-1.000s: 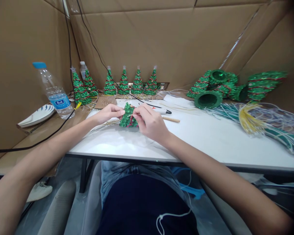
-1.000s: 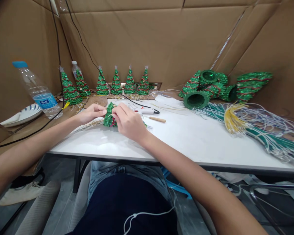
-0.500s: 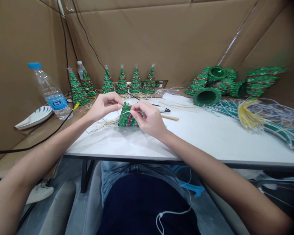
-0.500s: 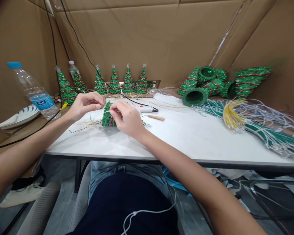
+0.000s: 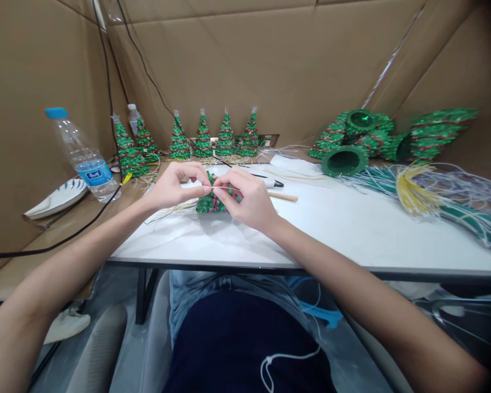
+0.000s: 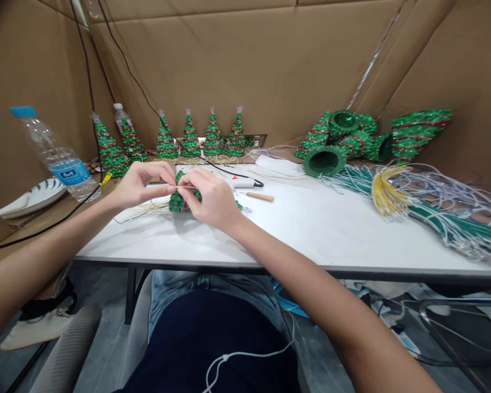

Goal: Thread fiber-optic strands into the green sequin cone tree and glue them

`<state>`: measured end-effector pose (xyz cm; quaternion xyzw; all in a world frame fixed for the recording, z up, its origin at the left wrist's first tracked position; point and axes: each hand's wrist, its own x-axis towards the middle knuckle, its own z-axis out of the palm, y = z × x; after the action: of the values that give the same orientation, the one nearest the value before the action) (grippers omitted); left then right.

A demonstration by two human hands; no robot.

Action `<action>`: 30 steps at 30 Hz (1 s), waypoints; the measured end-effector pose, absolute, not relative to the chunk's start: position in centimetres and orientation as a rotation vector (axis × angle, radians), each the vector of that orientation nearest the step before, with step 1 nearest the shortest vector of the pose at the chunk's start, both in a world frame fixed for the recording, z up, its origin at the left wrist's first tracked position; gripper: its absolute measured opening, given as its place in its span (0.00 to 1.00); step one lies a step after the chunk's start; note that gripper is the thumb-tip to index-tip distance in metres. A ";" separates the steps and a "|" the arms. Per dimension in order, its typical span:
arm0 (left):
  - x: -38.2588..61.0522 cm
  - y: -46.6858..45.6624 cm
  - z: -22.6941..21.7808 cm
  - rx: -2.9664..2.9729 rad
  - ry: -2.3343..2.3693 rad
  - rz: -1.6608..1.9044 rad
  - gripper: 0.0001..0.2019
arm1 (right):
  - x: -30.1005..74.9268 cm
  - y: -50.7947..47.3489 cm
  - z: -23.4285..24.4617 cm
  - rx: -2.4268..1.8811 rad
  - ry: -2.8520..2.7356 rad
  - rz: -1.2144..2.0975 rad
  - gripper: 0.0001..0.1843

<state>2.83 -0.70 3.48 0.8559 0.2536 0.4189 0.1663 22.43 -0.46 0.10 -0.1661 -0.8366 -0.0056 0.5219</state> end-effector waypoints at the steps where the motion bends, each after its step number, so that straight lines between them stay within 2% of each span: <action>1: 2.8 -0.7 3.5 2.425 0.720 1.204 0.10 | 22.4 -0.4 0.1 -0.411 -2.010 -0.014 0.04; 11: 2.4 -0.2 3.3 2.284 0.660 1.228 0.04 | 22.6 0.1 -0.1 -0.354 -1.992 -0.124 0.08; 17: 2.3 -0.1 3.3 2.223 0.690 1.236 0.04 | 22.8 0.7 -0.4 -0.259 -1.914 -0.232 0.08; 21: 2.3 -0.1 3.3 2.205 0.699 1.245 0.03 | 22.8 0.7 -0.4 -0.262 -1.907 -0.226 0.08; 30: 2.1 -0.2 3.4 2.325 0.738 1.237 0.06 | 22.9 0.7 -0.4 -0.334 -1.900 -0.201 0.09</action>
<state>2.10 -0.17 3.35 0.8325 0.2644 0.4430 0.2017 22.94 0.66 -0.41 -0.1421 -0.8080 -0.0855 0.5654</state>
